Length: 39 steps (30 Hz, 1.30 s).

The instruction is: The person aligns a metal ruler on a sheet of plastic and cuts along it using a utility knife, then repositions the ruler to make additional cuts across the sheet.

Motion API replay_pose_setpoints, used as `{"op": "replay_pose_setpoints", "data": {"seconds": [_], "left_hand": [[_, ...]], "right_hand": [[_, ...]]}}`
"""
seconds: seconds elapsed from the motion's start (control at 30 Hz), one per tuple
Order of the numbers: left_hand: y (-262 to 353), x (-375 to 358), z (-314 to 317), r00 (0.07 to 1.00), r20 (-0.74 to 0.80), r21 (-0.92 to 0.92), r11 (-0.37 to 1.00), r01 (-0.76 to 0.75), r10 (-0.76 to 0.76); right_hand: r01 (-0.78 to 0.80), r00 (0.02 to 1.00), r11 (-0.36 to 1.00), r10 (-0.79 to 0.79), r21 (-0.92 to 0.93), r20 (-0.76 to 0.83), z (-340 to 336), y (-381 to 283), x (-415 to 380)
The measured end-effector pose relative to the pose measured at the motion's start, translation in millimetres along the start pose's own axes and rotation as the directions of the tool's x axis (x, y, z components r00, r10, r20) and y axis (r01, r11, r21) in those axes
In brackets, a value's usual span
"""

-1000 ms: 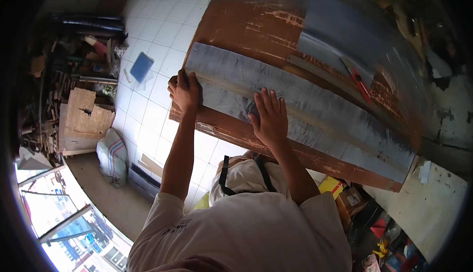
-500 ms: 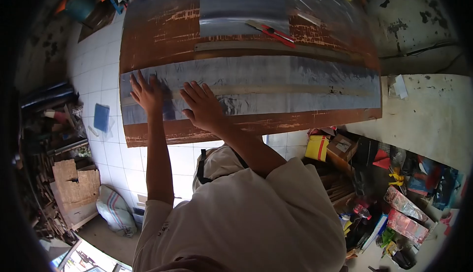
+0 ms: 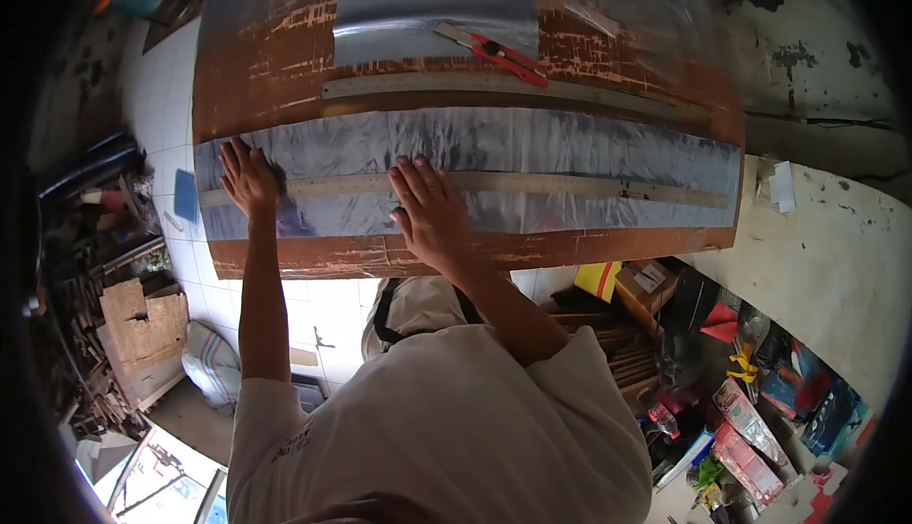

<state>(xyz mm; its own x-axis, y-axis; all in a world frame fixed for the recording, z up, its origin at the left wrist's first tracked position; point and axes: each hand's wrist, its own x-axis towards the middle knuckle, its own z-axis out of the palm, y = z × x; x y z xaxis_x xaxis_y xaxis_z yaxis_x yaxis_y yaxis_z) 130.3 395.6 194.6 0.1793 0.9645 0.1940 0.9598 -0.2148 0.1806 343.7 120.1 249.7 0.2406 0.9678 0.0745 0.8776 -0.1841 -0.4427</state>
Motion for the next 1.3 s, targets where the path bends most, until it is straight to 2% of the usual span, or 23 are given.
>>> {"op": "replay_pose_setpoints", "data": {"seconds": [0.17,0.3,0.63,0.77,1.3], "left_hand": [[-12,1,11,0.999,-0.024,-0.016,0.999,-0.043,0.042],[-17,3,14,0.999,-0.016,-0.025,0.999,-0.038,0.038],[-33,8,22,0.995,-0.045,0.021,0.996,-0.087,0.088],[-37,11,25,0.996,-0.037,0.044,0.995,-0.085,0.087],[-66,26,33,0.982,-0.037,-0.009,0.982,-0.188,0.188]], "right_hand": [[-0.094,0.994,0.986,0.1,-0.139,0.038,-37,53,-36],[-0.091,0.994,0.984,0.098,-0.156,0.039,-64,90,-60],[0.006,0.997,0.999,-0.009,0.043,0.073,-91,137,-77],[0.023,0.998,0.999,-0.026,0.044,0.056,-91,148,-84],[-0.159,0.979,0.984,0.168,-0.084,0.118,-130,222,-148]]}}
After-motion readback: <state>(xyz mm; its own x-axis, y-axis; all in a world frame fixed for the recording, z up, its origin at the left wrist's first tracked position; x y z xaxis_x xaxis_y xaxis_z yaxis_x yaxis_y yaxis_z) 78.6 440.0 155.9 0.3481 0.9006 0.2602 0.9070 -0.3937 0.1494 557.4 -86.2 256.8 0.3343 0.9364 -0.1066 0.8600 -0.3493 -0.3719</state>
